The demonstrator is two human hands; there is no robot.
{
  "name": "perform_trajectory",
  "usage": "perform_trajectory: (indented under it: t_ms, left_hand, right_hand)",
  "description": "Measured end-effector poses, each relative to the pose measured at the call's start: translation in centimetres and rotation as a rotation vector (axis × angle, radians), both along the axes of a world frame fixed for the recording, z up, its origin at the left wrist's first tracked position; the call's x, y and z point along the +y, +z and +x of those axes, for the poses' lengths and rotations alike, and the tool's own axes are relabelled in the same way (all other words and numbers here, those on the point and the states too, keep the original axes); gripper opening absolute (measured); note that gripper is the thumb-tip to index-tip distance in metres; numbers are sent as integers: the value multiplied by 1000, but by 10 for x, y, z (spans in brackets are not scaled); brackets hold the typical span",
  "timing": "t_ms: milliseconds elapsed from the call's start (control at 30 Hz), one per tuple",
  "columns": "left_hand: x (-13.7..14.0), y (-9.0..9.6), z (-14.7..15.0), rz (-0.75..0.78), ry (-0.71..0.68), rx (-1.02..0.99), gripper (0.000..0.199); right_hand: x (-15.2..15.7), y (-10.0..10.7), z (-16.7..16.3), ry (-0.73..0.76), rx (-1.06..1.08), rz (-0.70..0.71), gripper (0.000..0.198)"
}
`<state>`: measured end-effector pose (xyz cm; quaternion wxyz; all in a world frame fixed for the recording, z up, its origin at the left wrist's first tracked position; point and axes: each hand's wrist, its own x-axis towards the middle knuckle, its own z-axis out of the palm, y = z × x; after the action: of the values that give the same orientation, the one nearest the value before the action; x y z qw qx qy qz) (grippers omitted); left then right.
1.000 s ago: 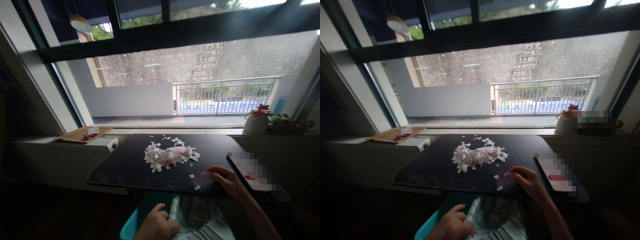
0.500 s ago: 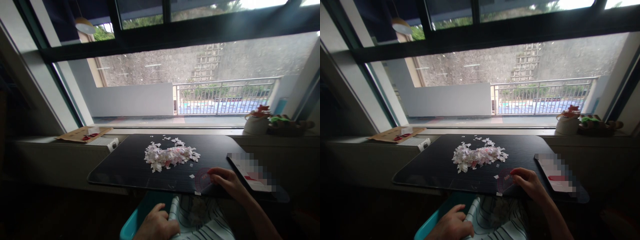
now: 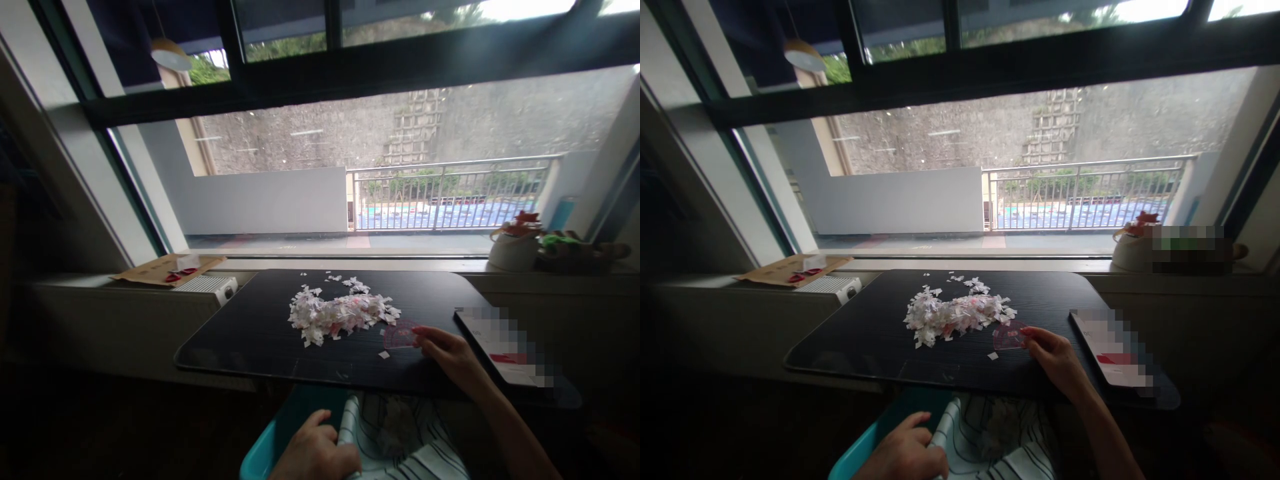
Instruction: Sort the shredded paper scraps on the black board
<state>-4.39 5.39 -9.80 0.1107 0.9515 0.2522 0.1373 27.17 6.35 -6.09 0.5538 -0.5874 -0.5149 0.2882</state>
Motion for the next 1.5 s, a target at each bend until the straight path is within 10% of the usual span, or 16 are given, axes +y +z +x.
perform_trajectory:
  t_ms: [1500]
  left_hand:
    - [-1, 4, 2, 18, 16, 22, 10]
  right_hand:
    - [-11, -8, 5, 133, -29, -18, 24]
